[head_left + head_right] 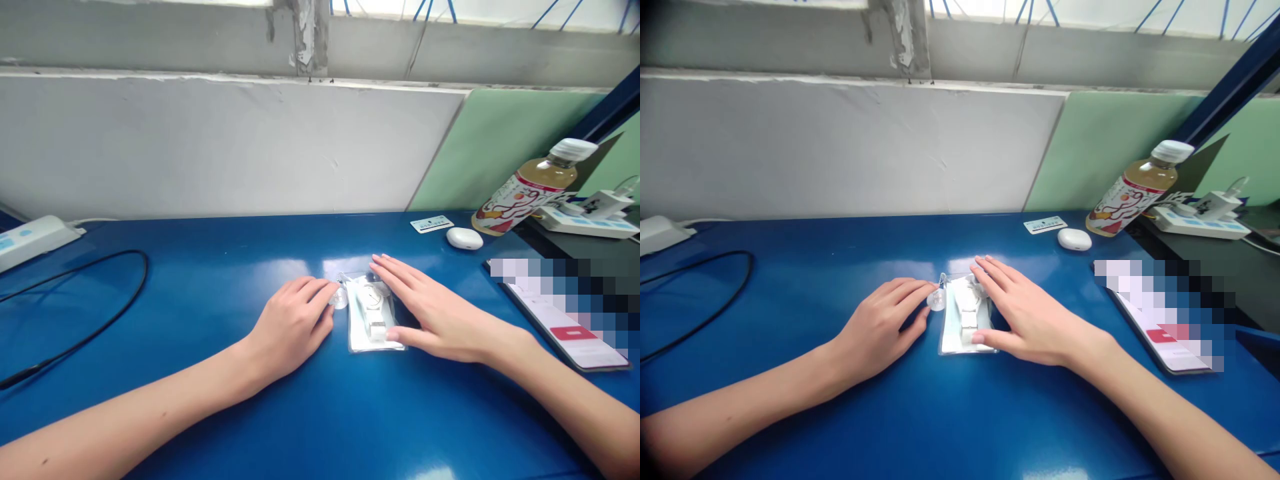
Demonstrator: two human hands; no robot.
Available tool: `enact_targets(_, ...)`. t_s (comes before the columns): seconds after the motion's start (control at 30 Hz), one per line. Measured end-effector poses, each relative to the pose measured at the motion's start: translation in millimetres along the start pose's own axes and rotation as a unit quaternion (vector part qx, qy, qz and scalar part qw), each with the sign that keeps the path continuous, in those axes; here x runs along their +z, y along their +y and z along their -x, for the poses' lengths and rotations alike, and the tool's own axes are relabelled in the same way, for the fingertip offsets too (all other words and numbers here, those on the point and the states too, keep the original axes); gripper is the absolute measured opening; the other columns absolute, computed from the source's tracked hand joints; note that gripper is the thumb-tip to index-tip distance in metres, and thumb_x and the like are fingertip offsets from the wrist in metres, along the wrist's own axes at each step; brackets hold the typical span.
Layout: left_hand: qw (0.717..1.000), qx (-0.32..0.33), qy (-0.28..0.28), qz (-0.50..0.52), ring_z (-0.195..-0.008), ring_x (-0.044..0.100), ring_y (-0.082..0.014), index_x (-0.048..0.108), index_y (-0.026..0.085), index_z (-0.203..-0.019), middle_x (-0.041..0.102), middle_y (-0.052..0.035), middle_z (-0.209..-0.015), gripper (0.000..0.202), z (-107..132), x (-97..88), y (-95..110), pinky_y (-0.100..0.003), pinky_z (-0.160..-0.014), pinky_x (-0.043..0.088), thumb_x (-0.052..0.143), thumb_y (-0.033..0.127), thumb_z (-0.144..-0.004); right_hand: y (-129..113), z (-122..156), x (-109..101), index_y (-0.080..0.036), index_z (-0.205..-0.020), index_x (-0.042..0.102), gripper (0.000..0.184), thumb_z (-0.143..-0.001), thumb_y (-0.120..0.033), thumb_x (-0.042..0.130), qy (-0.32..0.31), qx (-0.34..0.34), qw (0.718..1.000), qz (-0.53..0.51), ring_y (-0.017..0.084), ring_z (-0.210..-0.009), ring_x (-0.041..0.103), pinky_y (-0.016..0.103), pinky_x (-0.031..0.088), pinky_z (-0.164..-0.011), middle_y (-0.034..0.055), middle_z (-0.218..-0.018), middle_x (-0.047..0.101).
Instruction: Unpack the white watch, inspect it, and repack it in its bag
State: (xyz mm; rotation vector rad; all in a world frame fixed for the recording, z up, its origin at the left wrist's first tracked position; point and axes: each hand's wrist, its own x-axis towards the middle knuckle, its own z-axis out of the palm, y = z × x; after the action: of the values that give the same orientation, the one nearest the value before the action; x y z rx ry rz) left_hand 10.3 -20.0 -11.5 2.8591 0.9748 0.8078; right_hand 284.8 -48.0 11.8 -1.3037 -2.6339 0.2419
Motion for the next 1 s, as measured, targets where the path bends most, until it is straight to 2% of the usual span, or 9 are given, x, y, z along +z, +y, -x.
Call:
enact_targets(0.1,0.999,-0.026,-0.015,0.028,-0.106,0.065,-0.0279,0.057,0.011,-0.126,0.070,-0.0135,-0.115,0.030,-1,-3.0,2,-0.045,-0.090,0.057,0.043,0.018,-0.100,11,2,-4,-0.013,-0.160,0.018,0.100,-0.085,-0.064,0.061,-0.017,0.004,1.000,-0.004,0.040,-0.148,0.029,0.058,0.038,-0.114,0.0214,-0.162,0.028)
enact_targets(0.17,0.998,-0.035,-0.032,0.048,-0.117,0.061,-0.0298,0.051,0.011,-0.134,0.065,-0.0165,-0.127,0.037,-1,-5.4,2,-0.048,-0.098,0.054,0.047,0.024,-0.100,14,1,0,-0.012,-0.160,0.021,0.104,-0.082,-0.066,0.064,-0.020,0.000,1.000,-0.014,0.041,-0.147,0.032,0.059,0.038,-0.114,0.0230,-0.161,0.032)
enact_targets(0.27,0.993,-0.027,-0.087,0.073,-0.139,0.044,-0.0356,0.034,0.008,-0.149,0.045,-0.0238,-0.150,0.067,-2,-8.3,2,-0.054,-0.110,0.044,0.058,0.039,-0.095,11,-1,8,-0.012,-0.160,0.019,0.103,-0.083,-0.065,0.064,-0.010,-0.011,0.999,-0.032,0.041,-0.147,0.031,0.060,0.038,-0.114,0.0236,-0.160,0.033)
enact_targets(0.37,0.987,-0.019,-0.138,0.084,-0.148,0.029,-0.0385,0.022,0.008,-0.155,0.031,-0.0258,-0.159,0.089,-2,-9.7,1,-0.057,-0.115,0.037,0.064,0.051,-0.089,4,-3,13,-0.011,-0.160,0.018,0.100,-0.087,-0.064,0.060,-0.008,-0.022,0.999,-0.033,0.039,-0.151,0.020,0.059,0.035,-0.116,0.0220,-0.162,0.028)
enact_targets(0.47,0.982,-0.015,-0.166,0.093,-0.148,0.028,-0.0389,0.022,0.009,-0.155,0.031,-0.0257,-0.159,0.094,-3,-10.4,0,-0.059,-0.116,0.034,0.066,0.056,-0.086,2,-3,10,-0.008,-0.159,0.018,0.103,-0.086,-0.068,0.057,-0.020,-0.041,0.999,-0.016,0.038,-0.153,0.010,0.057,0.031,-0.118,0.0212,-0.164,0.024)
enact_targets(0.6,0.979,-0.019,-0.180,0.091,-0.147,0.031,-0.0405,0.028,0.005,-0.153,0.035,-0.0284,-0.156,0.094,-4,-10.6,-1,-0.059,-0.114,0.036,0.067,0.056,-0.085,7,0,2,-0.008,-0.159,0.022,0.112,-0.078,-0.073,0.064,-0.017,-0.041,0.999,-0.009,0.040,-0.152,0.016,0.057,0.030,-0.118,0.0226,-0.164,0.023)
enact_targets(0.77,0.981,-0.020,-0.173,0.092,-0.146,0.033,-0.0399,0.028,0.008,-0.154,0.035,-0.0260,-0.157,0.097,-3,-8.7,-2,-0.057,-0.116,0.034,0.069,0.058,-0.082,11,1,-1,-0.009,-0.158,0.027,0.112,-0.074,-0.072,0.068,-0.025,-0.022,0.999,-0.041,0.042,-0.149,0.024,0.058,0.036,-0.116,0.0225,-0.162,0.029)
enact_targets(0.9,0.979,-0.022,-0.185,0.086,-0.147,0.031,-0.0395,0.028,0.007,-0.155,0.034,-0.0253,-0.157,0.097,-2,-7.8,-3,-0.057,-0.116,0.033,0.066,0.062,-0.084,9,0,-2,-0.007,-0.155,0.032,0.108,-0.076,-0.073,0.065,-0.035,-0.023,0.999,-0.034,0.041,-0.151,0.019,0.059,0.036,-0.115,0.0212,-0.159,0.036)
enact_targets(1.0,0.978,-0.020,-0.193,0.080,-0.147,0.030,-0.0402,0.028,0.005,-0.154,0.032,-0.0263,-0.158,0.098,-3,-7.7,-3,-0.058,-0.116,0.033,0.064,0.063,-0.085,7,-1,-3,-0.004,-0.154,0.033,0.108,-0.078,-0.075,0.062,-0.043,-0.025,0.999,-0.019,0.040,-0.152,0.015,0.058,0.035,-0.116,0.0209,-0.160,0.035)
